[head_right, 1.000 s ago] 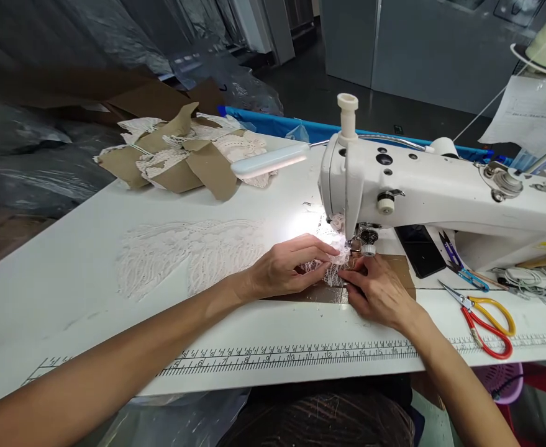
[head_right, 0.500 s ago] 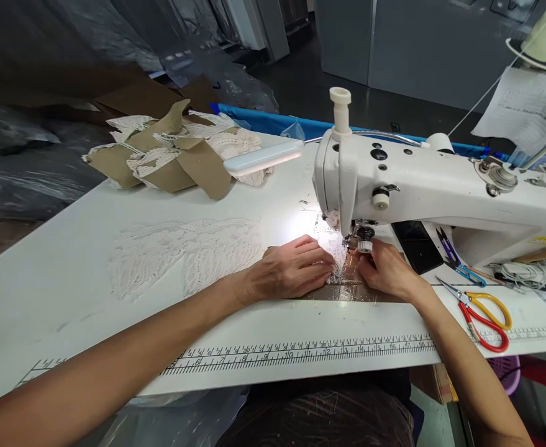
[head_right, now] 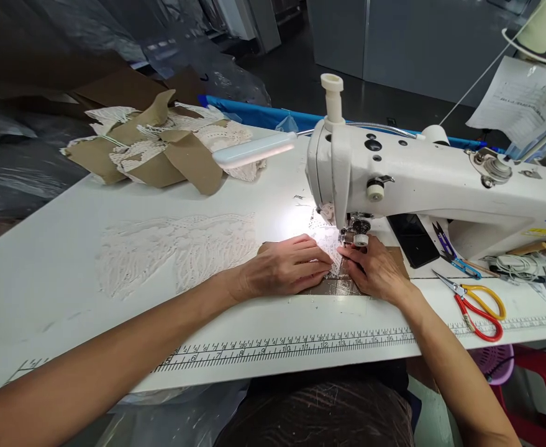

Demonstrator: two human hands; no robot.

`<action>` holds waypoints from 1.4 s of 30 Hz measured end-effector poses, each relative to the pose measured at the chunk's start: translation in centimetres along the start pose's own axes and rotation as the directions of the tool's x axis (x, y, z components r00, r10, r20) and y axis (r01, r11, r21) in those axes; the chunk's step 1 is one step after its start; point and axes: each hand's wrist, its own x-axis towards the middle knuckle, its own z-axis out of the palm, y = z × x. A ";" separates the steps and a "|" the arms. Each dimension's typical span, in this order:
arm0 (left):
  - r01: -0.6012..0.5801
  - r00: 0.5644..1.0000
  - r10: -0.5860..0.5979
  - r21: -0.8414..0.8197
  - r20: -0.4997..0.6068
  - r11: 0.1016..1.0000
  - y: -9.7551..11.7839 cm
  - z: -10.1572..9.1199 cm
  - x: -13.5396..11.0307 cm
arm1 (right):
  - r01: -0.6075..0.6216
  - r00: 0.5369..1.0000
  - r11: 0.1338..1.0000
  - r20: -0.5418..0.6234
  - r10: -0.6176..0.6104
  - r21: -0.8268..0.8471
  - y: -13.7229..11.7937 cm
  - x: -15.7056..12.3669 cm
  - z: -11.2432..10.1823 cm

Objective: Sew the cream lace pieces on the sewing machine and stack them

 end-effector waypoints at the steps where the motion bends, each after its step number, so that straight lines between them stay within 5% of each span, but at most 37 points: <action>1: -0.003 1.000 0.003 0.006 0.010 1.000 0.0 0.0 0.0 | -0.002 1.000 1.000 0.002 0.002 -0.002 0.0 0.0 0.0; 19: 0.063 0.981 -0.074 0.067 0.177 0.996 1.5 -1.1 0.3 | 0.000 0.997 0.999 0.077 0.003 -0.033 -0.8 0.3 -0.7; 33: 0.162 0.951 -0.172 0.062 0.255 0.985 1.1 -1.1 0.0 | -0.136 0.983 0.973 0.100 0.157 -0.189 -1.6 1.1 0.1; 42: 0.179 0.934 -0.198 0.090 0.298 0.980 0.7 -1.0 -0.1 | -0.084 0.990 0.986 0.098 0.098 -0.146 -2.3 0.8 -0.5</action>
